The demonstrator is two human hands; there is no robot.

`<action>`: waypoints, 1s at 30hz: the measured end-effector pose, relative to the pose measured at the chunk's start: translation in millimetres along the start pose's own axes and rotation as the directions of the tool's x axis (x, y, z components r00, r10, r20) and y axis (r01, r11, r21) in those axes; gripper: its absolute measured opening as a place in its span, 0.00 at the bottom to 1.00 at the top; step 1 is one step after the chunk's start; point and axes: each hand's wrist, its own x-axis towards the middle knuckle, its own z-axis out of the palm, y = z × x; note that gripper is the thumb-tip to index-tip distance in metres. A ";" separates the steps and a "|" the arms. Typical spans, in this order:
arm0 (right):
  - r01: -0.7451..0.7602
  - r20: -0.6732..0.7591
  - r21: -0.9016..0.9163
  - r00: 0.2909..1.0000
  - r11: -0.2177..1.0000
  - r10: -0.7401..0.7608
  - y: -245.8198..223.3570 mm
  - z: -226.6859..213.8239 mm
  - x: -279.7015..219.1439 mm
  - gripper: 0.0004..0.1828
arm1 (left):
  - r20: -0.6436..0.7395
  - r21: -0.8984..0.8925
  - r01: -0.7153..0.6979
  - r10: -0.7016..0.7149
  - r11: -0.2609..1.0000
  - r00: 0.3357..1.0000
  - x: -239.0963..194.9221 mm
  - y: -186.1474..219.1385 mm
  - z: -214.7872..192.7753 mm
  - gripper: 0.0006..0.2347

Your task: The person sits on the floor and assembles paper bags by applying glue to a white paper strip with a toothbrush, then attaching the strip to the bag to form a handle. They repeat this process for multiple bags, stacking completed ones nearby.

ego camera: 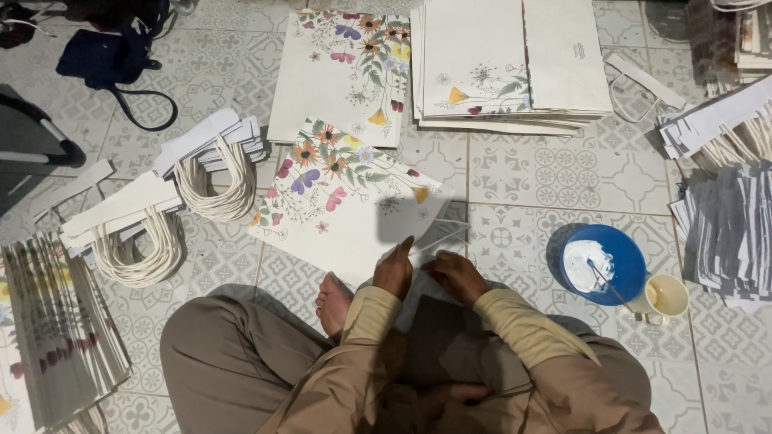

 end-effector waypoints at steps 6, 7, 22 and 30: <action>-0.010 -0.028 0.041 1.000 0.999 0.011 -2.5 -0.8 0.8 0.03 | 0.055 -0.029 0.027 -0.026 0.999 0.998 -2.1 1.4 -2.6 0.27; -0.010 -0.027 0.041 1.000 0.999 0.011 -2.4 -0.8 0.7 0.03 | 0.055 -0.029 0.028 -0.026 0.999 0.998 -1.8 -0.5 -1.2 0.27; -0.335 0.122 0.491 0.940 0.804 0.317 23.2 14.4 -15.0 0.13 | 0.135 -0.093 0.079 -0.066 0.992 0.989 -2.9 1.2 9.7 0.23; 0.173 0.120 0.001 0.978 0.985 -0.171 40.9 -61.1 -6.2 0.09 | -0.392 0.445 -0.274 0.460 0.853 0.796 4.2 -12.9 42.9 0.19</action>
